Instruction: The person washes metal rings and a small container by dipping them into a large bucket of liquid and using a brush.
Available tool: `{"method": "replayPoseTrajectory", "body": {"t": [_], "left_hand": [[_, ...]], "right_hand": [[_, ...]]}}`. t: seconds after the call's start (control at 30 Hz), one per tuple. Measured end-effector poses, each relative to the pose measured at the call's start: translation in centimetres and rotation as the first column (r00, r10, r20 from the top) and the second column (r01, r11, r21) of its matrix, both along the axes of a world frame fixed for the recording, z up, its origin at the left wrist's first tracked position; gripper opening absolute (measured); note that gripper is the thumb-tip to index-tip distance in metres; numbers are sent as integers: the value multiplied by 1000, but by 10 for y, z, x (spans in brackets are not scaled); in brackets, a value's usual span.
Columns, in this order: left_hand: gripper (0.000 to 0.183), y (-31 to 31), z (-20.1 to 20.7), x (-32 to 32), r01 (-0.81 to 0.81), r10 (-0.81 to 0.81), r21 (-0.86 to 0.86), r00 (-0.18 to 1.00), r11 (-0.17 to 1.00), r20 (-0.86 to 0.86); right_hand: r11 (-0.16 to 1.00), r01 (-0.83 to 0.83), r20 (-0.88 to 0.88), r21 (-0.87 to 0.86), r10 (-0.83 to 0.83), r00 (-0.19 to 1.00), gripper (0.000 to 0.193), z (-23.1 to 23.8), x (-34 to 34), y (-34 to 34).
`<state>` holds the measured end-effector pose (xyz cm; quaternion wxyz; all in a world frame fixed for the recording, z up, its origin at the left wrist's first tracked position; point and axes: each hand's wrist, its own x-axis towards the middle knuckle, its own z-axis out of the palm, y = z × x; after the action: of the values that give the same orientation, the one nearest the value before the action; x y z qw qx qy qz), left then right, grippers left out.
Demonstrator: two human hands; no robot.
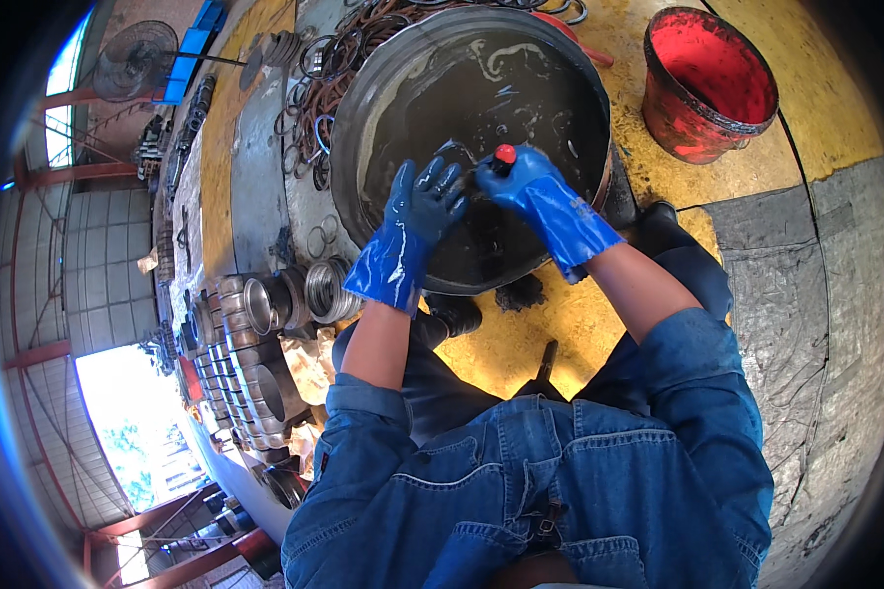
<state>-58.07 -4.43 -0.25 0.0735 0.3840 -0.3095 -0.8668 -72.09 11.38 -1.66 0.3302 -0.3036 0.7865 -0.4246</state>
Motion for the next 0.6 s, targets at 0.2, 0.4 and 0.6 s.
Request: {"method": "replayPoseTrajectory", "body": {"t": [0.2,0.4,0.6], "left_hand": [[57,-21,-26,29,-119,119,-9,987,993,108],[61,-2,-17,18,-242,231,58,961,969,153],[70,4,-18,0,-288,294,249,956,925,11]], "right_hand": [[890,-1,-313,455,161,936,27,-23,-14,-6],[988,72,-28,136,-69,997,35,-22,-20,-6],[831,168,615,-530,241,751,35,15,14,-3]]}}
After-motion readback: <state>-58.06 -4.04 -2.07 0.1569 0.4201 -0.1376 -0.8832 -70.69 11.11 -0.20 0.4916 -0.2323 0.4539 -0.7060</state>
